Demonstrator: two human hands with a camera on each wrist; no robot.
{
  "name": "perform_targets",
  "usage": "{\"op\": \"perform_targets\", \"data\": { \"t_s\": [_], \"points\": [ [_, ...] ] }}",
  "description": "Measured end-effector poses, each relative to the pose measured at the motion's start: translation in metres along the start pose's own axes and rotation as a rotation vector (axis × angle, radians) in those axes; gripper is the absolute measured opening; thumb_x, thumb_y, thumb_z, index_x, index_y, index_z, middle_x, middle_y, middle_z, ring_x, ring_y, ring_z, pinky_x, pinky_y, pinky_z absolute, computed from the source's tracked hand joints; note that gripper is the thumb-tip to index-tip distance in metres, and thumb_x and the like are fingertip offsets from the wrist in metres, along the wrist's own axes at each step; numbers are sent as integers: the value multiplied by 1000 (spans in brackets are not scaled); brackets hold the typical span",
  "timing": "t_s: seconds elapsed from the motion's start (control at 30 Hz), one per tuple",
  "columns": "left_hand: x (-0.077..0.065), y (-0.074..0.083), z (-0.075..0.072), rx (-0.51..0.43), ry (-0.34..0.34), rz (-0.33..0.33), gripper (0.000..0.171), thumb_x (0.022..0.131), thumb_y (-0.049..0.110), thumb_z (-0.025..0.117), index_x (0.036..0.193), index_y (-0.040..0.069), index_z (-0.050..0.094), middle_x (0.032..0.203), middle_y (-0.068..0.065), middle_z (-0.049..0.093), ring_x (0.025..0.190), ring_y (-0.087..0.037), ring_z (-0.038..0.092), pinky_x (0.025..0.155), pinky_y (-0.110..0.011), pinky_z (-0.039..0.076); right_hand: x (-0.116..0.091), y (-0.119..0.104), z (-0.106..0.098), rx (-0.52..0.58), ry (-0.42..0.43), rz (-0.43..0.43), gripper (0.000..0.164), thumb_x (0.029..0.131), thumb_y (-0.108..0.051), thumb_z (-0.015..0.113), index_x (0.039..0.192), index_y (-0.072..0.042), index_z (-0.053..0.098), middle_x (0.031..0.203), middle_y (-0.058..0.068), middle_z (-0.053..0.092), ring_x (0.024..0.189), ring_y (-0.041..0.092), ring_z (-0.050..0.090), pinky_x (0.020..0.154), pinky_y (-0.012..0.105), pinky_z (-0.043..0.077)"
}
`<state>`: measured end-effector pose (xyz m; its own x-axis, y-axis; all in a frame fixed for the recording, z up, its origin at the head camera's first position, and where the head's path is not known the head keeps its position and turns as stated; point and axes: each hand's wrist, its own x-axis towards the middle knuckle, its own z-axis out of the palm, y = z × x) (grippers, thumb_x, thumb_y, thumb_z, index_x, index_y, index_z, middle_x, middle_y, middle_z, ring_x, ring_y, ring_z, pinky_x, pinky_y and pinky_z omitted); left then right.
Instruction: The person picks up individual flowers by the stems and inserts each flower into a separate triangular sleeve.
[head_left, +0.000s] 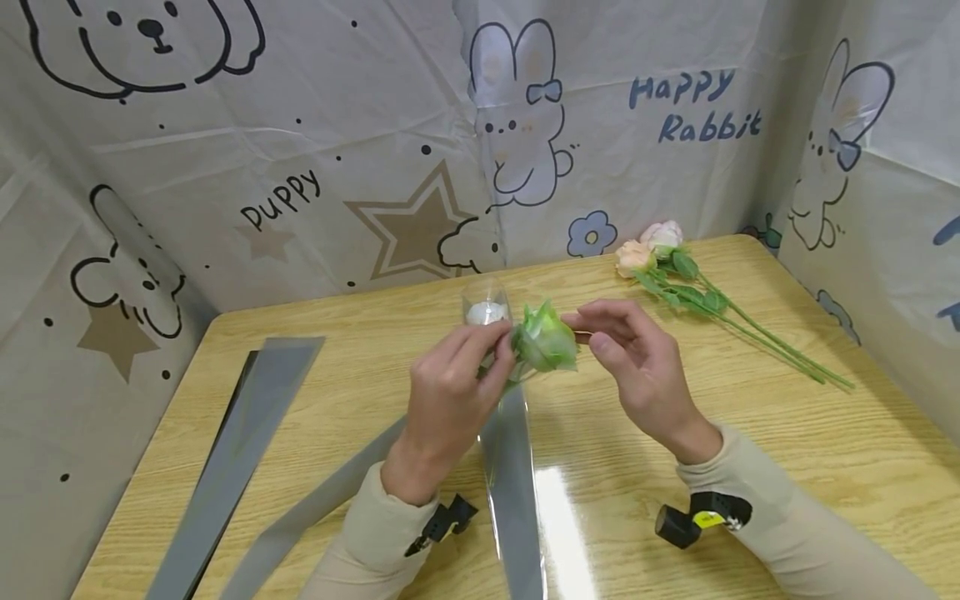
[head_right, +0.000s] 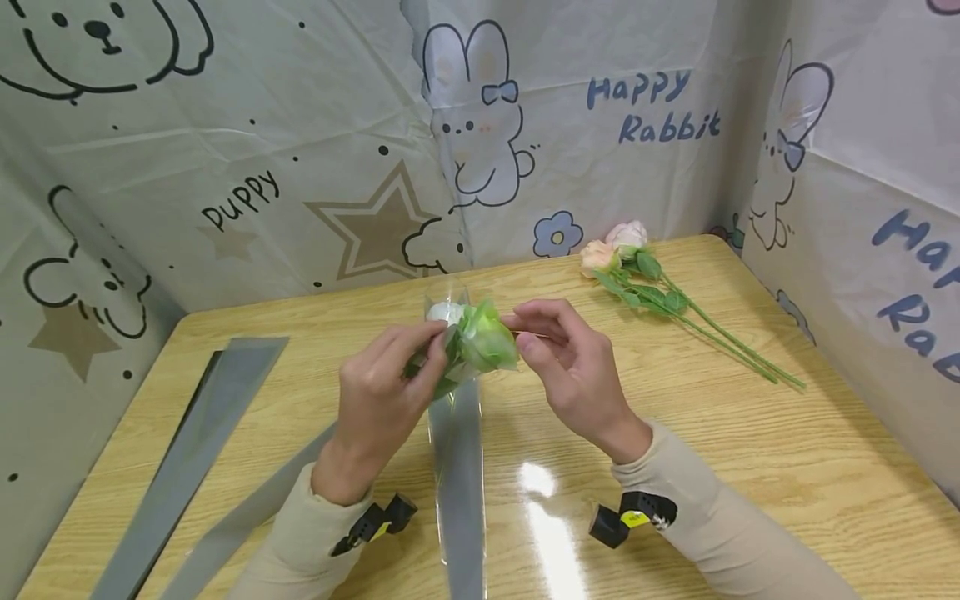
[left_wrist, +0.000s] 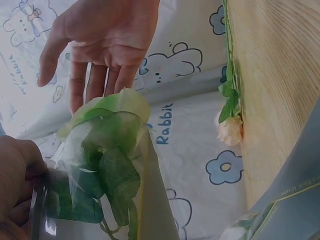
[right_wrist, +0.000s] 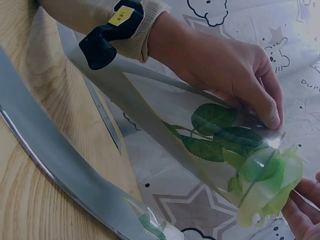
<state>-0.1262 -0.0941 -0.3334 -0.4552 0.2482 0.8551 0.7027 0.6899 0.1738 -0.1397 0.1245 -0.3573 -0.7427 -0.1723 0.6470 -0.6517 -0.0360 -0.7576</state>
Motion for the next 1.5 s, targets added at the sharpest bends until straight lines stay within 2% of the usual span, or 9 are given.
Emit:
{"op": "perform_targets", "data": {
  "t_s": [0.43, 0.73, 0.93, 1.17, 1.5],
  "points": [
    [-2, 1, 1, 33, -25, 2, 10, 92, 1, 71, 99, 0, 78, 88, -10, 79, 74, -18, 77, 68, -23, 64, -4, 0, 4, 32, -65, 18, 29, 98, 10, 48, 126, 15, 53, 121, -10, 73, 115, 5, 70, 99, 22, 58],
    [-3, 2, 3, 29, -21, 20, 10, 90, -1, 72, 98, 0, 78, 87, -10, 78, 72, -18, 77, 67, -22, 63, -7, 3, 10, 53, -104, 2, 29, 98, 9, 49, 126, 16, 52, 120, -6, 73, 116, 6, 69, 99, 25, 59],
    [-3, 4, 3, 37, -37, 25, 10, 90, -1, 72, 97, 0, 78, 87, -10, 78, 72, -18, 77, 67, -21, 63, -8, 2, 11, 77, -136, 18, 28, 101, 3, 51, 126, 16, 51, 121, -7, 71, 117, 6, 69, 102, 30, 59],
    [-4, 6, 4, 55, -44, 38, 10, 88, -2, 72, 96, 1, 78, 85, -10, 78, 71, -17, 76, 66, -21, 62, -11, 5, 14, 92, -175, 45, 26, 103, 1, 50, 123, 17, 51, 122, -11, 68, 117, 3, 66, 101, 25, 58],
    [-4, 8, 7, 46, -40, 53, 9, 88, -2, 73, 95, 1, 77, 84, -9, 77, 71, -16, 75, 64, -22, 62, -14, 8, 17, 131, -198, 48, 25, 101, 5, 47, 123, 18, 51, 124, -9, 65, 120, 4, 65, 101, 25, 59]
  ]
}}
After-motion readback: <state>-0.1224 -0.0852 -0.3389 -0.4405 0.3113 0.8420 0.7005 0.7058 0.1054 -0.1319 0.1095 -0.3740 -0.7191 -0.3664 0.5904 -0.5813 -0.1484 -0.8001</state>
